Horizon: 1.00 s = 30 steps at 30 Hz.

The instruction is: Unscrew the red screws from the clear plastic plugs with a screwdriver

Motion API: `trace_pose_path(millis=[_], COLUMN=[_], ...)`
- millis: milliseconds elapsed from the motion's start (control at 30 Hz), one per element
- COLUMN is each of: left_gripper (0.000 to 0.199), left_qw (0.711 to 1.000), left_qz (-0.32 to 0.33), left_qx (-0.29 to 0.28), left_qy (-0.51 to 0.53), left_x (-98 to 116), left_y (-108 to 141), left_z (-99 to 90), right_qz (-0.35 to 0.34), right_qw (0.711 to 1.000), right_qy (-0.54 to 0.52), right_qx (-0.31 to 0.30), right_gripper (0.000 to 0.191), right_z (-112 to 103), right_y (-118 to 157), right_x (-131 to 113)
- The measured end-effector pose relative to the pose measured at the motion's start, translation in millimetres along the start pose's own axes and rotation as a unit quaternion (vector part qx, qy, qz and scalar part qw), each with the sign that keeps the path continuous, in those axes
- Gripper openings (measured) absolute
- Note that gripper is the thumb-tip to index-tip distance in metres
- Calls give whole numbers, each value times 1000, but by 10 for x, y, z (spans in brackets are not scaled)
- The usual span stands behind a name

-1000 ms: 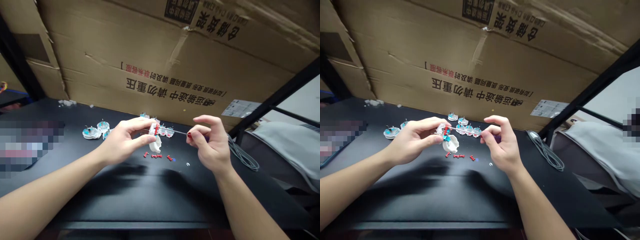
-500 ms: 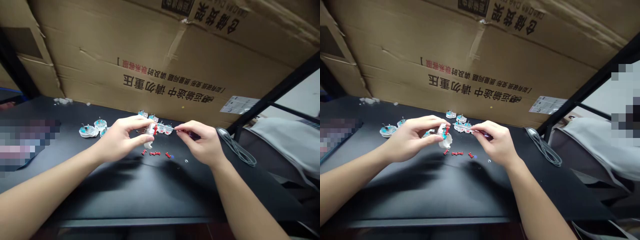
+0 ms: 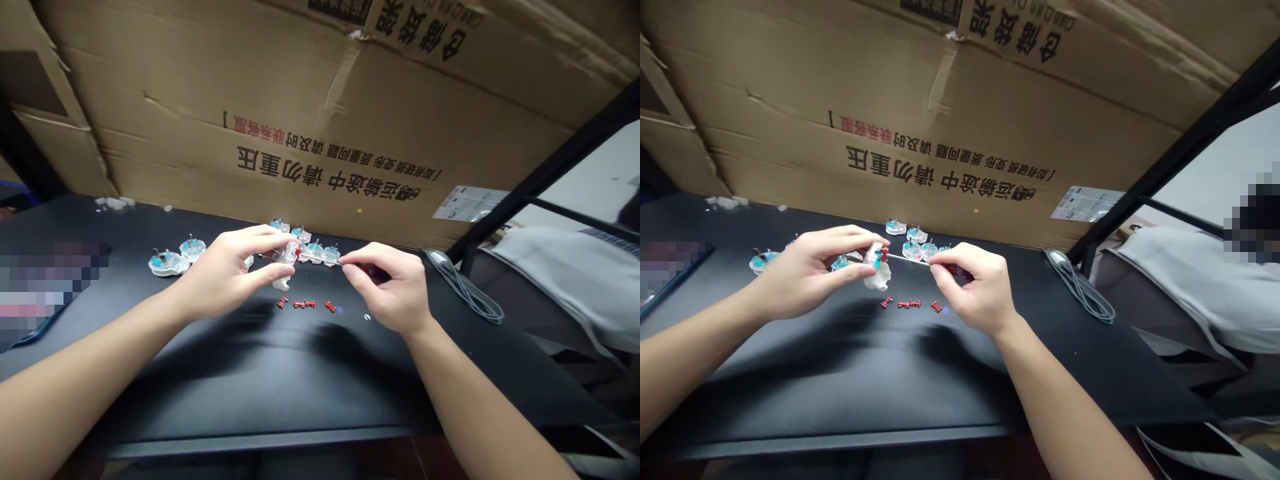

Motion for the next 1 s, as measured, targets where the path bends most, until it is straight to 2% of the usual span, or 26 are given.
trace_pose_path(millis=[100, 167, 233, 300, 433, 600, 800, 1000], left_gripper=[37, 37, 37, 37, 35, 34, 34, 31], left_qw=[1000, 1000, 999, 997, 994, 994, 995, 996], left_qz=[5, 15, 38, 64, 81, 75, 79, 63], left_qx=[2, 1, -5, -17, -36, -46, -49, -59], left_qy=[0, -5, -18, -40, -66, -57, -47, -13], left_x=[5, 17, 35, 53, 78, 102, 97, 93], left_y=[0, 7, 22, 42, 61, 48, 60, 54], left_z=[14, 42, 84, 128, 178, 166, 172, 169], right_qz=[107, 186, 223, 224, 214, 209, 216, 213], right_qw=[992, 970, 946, 936, 940, 940, 930, 933], right_qy=[-68, -149, -224, -254, -253, -263, -288, -283], right_qx=[-8, -40, -69, -99, -81, -63, -70, -65], right_gripper=[15, 24, 29, 30, 30, 22, 23, 17], right_z=[38, 115, 215, 313, 410, 409, 415, 377], right_y=[-7, 0, 16, 37, 73, 77, 70, 62], right_x=[-1, -25, -67, -107, -119, -72, -50, -67])
Point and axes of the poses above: each hand's wrist, its own y-axis away from the middle knuckle, its own z-axis out of the palm, x = y × z, the point moved 1 cm from there along -y, towards the middle knuckle
